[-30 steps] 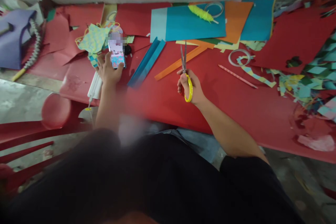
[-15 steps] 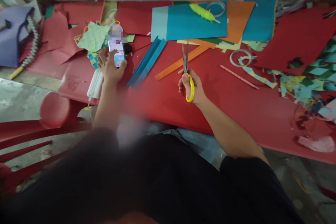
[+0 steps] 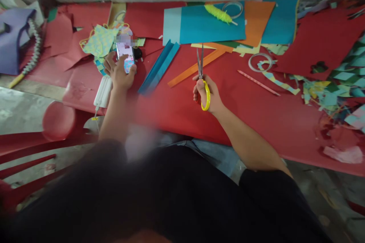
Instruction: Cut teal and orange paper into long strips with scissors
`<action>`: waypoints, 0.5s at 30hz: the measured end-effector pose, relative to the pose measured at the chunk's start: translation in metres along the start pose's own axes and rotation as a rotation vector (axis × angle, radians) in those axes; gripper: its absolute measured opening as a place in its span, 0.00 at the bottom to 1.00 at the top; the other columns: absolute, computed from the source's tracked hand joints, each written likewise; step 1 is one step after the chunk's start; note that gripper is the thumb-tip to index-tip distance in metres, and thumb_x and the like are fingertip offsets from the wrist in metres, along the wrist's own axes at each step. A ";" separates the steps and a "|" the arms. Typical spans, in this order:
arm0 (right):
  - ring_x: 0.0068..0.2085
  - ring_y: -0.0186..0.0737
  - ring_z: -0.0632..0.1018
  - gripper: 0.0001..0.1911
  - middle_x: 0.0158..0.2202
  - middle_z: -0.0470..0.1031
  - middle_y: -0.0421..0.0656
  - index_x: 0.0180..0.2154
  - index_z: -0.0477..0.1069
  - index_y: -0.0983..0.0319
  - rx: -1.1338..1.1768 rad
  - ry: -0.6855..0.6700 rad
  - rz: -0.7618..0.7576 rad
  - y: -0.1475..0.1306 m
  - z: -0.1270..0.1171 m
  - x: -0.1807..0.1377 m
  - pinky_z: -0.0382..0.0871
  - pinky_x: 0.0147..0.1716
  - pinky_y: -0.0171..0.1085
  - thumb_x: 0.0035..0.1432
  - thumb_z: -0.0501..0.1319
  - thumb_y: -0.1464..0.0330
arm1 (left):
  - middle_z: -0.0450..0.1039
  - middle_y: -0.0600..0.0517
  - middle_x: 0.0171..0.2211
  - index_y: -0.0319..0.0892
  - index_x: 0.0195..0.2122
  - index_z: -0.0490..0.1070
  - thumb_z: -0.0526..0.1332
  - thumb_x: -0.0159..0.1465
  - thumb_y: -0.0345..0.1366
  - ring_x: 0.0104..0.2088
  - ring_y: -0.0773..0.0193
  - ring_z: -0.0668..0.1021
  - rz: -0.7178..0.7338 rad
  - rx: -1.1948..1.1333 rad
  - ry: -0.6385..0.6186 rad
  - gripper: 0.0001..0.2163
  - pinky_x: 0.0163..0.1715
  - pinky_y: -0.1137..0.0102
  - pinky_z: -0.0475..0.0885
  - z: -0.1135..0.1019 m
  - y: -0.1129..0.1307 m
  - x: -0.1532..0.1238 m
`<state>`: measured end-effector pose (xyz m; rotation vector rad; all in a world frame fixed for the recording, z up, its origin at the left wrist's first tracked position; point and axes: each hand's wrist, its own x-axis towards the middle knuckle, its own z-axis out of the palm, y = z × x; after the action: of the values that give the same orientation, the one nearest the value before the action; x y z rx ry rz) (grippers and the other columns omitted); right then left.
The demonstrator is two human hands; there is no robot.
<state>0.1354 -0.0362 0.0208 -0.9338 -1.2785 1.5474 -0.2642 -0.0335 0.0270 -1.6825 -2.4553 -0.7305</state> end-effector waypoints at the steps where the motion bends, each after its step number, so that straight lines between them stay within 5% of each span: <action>1: 0.23 0.32 0.75 0.33 0.27 0.71 0.36 0.49 0.72 0.55 0.000 0.001 0.000 0.000 0.000 0.000 0.73 0.22 0.34 0.65 0.66 0.34 | 0.56 0.42 0.79 0.55 0.70 0.73 0.66 0.69 0.61 0.78 0.33 0.58 -0.005 0.003 0.002 0.31 0.73 0.35 0.57 -0.001 0.001 0.000; 9: 0.23 0.33 0.75 0.34 0.27 0.71 0.35 0.49 0.71 0.55 0.009 -0.005 0.013 -0.001 0.000 0.001 0.73 0.22 0.34 0.63 0.67 0.33 | 0.59 0.42 0.78 0.52 0.68 0.75 0.62 0.71 0.62 0.79 0.36 0.55 -0.006 0.010 -0.037 0.30 0.71 0.35 0.54 -0.006 0.005 0.001; 15: 0.24 0.32 0.74 0.33 0.28 0.71 0.36 0.49 0.71 0.55 0.008 -0.010 0.005 -0.001 0.000 0.000 0.74 0.22 0.34 0.65 0.66 0.34 | 0.57 0.45 0.77 0.50 0.68 0.71 0.70 0.64 0.48 0.78 0.37 0.57 -0.050 -0.021 0.025 0.31 0.75 0.37 0.55 -0.012 0.005 -0.001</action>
<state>0.1358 -0.0363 0.0219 -0.9263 -1.2772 1.5611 -0.2621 -0.0378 0.0387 -1.6135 -2.4901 -0.7804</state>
